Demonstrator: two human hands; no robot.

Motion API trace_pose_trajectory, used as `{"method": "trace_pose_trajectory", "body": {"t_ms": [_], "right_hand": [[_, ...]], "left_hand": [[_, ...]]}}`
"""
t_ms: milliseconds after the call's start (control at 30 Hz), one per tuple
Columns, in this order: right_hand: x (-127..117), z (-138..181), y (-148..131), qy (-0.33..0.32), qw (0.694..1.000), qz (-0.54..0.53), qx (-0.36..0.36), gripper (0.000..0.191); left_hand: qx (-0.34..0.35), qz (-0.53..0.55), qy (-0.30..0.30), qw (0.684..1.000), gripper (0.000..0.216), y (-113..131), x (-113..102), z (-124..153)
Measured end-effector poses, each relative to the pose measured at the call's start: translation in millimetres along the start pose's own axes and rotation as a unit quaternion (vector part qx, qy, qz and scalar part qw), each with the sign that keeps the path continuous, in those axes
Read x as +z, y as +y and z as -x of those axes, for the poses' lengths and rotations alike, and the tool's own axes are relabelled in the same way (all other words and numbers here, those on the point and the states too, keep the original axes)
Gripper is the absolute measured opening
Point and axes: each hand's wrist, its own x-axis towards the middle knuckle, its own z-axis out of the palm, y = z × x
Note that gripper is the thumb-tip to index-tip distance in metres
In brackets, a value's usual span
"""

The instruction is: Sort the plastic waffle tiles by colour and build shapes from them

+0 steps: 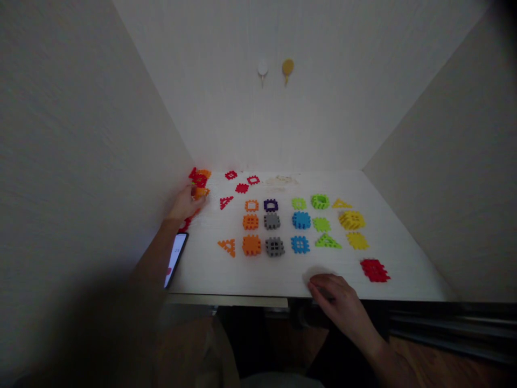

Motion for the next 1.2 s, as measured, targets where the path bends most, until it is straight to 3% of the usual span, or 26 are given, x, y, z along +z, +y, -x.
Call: {"method": "trace_pose_trajectory", "body": {"t_ms": [100,167,267,333,500,733,900,1000,1067,1200], "right_hand": [[2.3,-3.9,-1.7,-0.011,1.000,0.000,0.003,0.016],[3.3,-6.7,-3.1,-0.018,1.000,-0.002,0.004,0.016],[4.5,-11.3,-6.1,-0.026,1.000,-0.010,-0.007,0.016],[5.5,-15.1,-9.4,-0.027,0.999,-0.016,-0.018,0.017],[6.6,-31.8,-23.1,-0.016,0.998,-0.040,-0.055,0.016],[-2.0,-75.9,-66.0,0.047,0.987,-0.099,-0.118,0.022],[1.2,-86.7,-92.0,0.008,0.973,-0.132,-0.188,0.038],[9.7,-76.1,-92.4,-0.038,0.968,-0.146,-0.199,0.037],[14.7,-66.2,-89.3,-0.063,0.969,-0.151,-0.187,0.034],[18.0,-52.4,-84.7,-0.072,0.972,-0.191,-0.113,0.020]], "left_hand": [[-0.063,0.218,0.077,0.971,0.035,5.5,-1.0,-7.2],[-0.130,0.390,0.075,0.909,0.026,12.4,-6.0,-10.7],[-0.161,0.594,0.004,0.788,0.029,27.7,-18.5,-6.0],[-0.142,0.665,-0.035,0.732,0.031,39.8,-27.0,4.6],[-0.153,0.716,-0.134,0.668,0.033,69.8,-37.6,42.6],[-0.222,0.630,-0.357,0.653,0.040,124.6,-27.5,107.4],[-0.254,0.543,-0.460,0.655,0.045,160.9,-1.7,163.9],[-0.257,0.508,-0.478,0.669,0.044,167.8,13.8,192.9],[-0.266,0.479,-0.482,0.684,0.055,167.9,20.4,206.9],[-0.249,0.421,-0.487,0.723,0.074,165.7,22.4,220.2]]}}
